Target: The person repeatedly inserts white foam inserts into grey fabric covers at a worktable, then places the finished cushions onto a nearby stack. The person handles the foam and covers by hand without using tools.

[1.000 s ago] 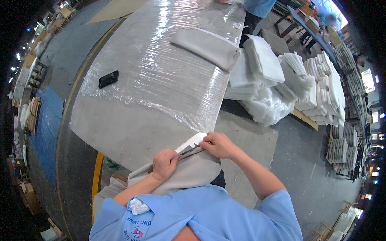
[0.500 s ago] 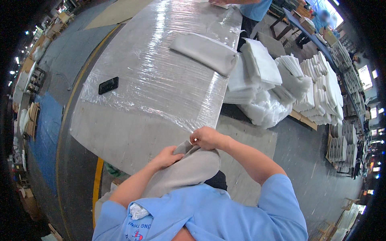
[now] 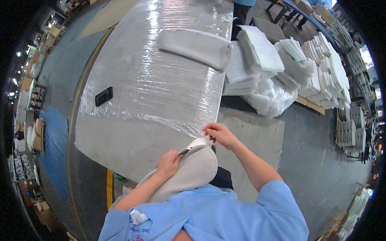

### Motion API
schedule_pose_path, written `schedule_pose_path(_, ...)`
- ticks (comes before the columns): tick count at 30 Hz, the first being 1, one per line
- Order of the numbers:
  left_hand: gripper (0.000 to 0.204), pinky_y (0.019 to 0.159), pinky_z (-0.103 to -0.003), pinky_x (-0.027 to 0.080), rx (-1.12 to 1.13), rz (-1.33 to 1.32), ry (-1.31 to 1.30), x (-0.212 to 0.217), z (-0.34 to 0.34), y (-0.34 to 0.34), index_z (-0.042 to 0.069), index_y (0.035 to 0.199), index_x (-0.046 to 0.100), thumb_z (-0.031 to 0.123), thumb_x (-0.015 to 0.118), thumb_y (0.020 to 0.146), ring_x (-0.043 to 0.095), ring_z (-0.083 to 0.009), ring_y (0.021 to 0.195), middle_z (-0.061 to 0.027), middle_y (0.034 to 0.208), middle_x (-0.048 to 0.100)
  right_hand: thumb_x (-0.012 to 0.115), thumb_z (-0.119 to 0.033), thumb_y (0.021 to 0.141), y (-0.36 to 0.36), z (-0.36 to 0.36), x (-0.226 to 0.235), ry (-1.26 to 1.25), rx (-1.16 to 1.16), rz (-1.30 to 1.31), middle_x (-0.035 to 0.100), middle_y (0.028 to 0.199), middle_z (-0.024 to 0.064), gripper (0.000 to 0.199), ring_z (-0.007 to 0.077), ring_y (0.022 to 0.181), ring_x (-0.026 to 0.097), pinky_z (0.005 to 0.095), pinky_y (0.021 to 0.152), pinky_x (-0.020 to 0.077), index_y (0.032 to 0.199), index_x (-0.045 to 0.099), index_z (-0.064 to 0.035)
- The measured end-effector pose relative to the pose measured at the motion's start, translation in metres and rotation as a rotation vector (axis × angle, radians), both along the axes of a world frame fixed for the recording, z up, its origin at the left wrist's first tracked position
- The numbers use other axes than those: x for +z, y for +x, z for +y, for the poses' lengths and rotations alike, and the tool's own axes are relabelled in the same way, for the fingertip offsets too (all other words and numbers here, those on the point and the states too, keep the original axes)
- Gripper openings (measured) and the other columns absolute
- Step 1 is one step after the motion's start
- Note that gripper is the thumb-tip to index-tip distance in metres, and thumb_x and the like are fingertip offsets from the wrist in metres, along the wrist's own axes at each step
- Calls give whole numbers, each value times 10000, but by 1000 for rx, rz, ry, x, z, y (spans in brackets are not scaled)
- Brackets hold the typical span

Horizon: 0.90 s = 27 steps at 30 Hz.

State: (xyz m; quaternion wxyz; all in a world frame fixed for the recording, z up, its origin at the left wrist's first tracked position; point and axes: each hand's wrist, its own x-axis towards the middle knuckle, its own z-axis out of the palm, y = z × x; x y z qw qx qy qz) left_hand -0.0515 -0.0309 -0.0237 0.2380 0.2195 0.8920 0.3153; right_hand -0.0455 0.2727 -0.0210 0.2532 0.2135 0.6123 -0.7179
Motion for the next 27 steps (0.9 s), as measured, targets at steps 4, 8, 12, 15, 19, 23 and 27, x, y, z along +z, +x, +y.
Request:
schedule_pose_path(4, 221, 758, -507, 484, -45, -7, 65, -15, 1, -7, 50, 917, 629, 246, 611, 1016, 622, -425, 936, -199, 990, 653, 566, -296, 1083, 88, -28, -54, -87, -451, -149, 709, 1031, 23, 264, 122, 870, 638, 311, 816, 525, 1178, 682, -78)
schedule_pose_path(8, 213, 805, -422, 508, -34, -172, 242, -41, -11, -13, 53, 1041, 696, 238, 590, 1041, 662, -347, 936, -169, 997, 691, 552, -324, 1092, 115, -91, -51, -266, -714, -69, 697, 1012, -5, 285, 113, 910, 628, 275, 808, 497, 1171, 685, -85)
schedule_pose_path(12, 283, 888, -343, 506, -17, -398, 412, -53, -5, -28, 57, 1235, 699, 240, 547, 1082, 663, -188, 1002, -88, 1064, 733, 578, -291, 1081, 130, -105, -67, -94, -721, 104, 625, 900, -52, 216, 67, 800, 532, 254, 722, 430, 1088, 673, -97)
schedule_pose_path(15, 333, 950, -298, 494, -43, -463, 403, -53, 1, -39, 62, 1348, 671, 243, 522, 1111, 626, -109, 1069, 3, 1151, 729, 610, -275, 1068, 115, -113, -65, -104, -898, 129, 647, 878, -34, 182, 64, 760, 561, 251, 696, 443, 1033, 636, -98)
schedule_pose_path(19, 289, 873, -350, 508, 16, -381, 480, -53, 32, -31, 33, 1214, 700, 242, 547, 1084, 651, -162, 984, -61, 1014, 734, 598, -256, 1072, 93, -110, -59, -125, -1151, 128, 653, 881, -10, 174, 87, 754, 592, 295, 686, 503, 1057, 635, -88)
schedule_pose_path(23, 294, 899, -336, 511, -69, -144, 186, -53, 54, -31, 44, 1226, 725, 252, 584, 1075, 658, -168, 1023, -65, 1112, 746, 535, -283, 1100, 82, -89, -62, -299, -1265, 64, 692, 934, 36, 239, 163, 796, 659, 356, 736, 556, 1105, 654, -75)
schedule_pose_path(27, 321, 784, -487, 490, -193, 168, 230, -43, 71, -25, 18, 952, 685, 308, 585, 1046, 643, -425, 904, -224, 912, 691, 498, -426, 1100, 94, -73, -83, -639, -1243, 155, 741, 1040, 94, 403, 256, 913, 721, 424, 852, 593, 1156, 678, -70)
